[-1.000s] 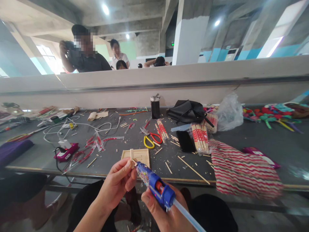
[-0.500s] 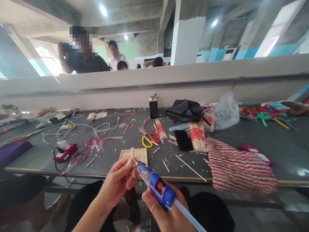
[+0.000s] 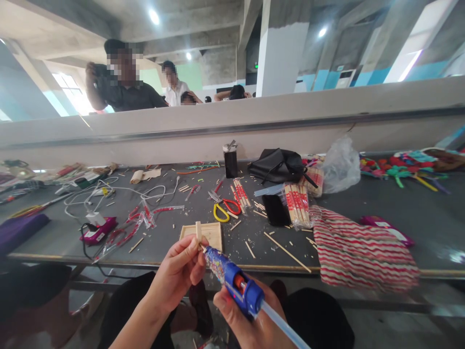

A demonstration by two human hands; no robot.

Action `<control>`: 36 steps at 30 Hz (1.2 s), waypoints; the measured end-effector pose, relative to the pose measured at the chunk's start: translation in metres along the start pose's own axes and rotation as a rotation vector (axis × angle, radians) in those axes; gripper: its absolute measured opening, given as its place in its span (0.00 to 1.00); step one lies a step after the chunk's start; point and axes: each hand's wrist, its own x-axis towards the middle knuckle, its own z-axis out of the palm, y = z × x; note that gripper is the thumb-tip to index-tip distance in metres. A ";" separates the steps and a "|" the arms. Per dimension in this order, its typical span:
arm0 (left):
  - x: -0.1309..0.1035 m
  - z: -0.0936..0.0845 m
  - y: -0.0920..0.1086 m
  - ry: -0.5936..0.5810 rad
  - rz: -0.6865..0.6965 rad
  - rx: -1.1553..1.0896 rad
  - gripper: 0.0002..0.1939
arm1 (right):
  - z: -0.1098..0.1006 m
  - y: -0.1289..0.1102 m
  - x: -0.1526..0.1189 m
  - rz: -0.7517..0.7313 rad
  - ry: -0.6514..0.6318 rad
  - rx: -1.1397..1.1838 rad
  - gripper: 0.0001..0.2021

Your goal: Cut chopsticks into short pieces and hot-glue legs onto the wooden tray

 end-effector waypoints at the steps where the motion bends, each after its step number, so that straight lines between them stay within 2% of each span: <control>1: 0.000 0.000 0.000 0.001 -0.001 0.000 0.11 | 0.000 -0.002 0.001 -0.012 -0.009 -0.002 0.16; 5: 0.000 0.000 0.000 0.004 -0.001 -0.002 0.10 | 0.002 -0.006 0.002 -0.039 -0.053 -0.004 0.19; 9: 0.001 0.000 0.000 -0.003 -0.004 -0.002 0.10 | -0.004 0.000 0.004 -0.070 -0.018 -0.121 0.18; 13: 0.001 0.000 0.000 0.000 -0.023 -0.004 0.10 | -0.018 0.010 0.009 -0.164 -0.161 -0.246 0.17; 15: 0.001 0.000 0.001 0.011 -0.024 0.002 0.11 | -0.021 0.012 0.010 -0.180 -0.190 -0.265 0.16; 23: 0.001 0.001 0.003 0.022 -0.017 0.003 0.12 | -0.012 0.003 0.003 -0.090 -0.077 -0.237 0.19; 29: 0.003 -0.001 0.001 0.007 -0.022 -0.019 0.11 | -0.024 0.008 0.011 -0.180 -0.229 -0.336 0.16; 32: 0.003 -0.001 0.000 0.005 -0.023 -0.018 0.11 | -0.026 0.011 0.011 -0.204 -0.222 -0.380 0.16; 36: 0.003 -0.002 0.000 0.003 -0.028 -0.023 0.11 | -0.025 0.016 0.010 -0.161 -0.210 -0.403 0.18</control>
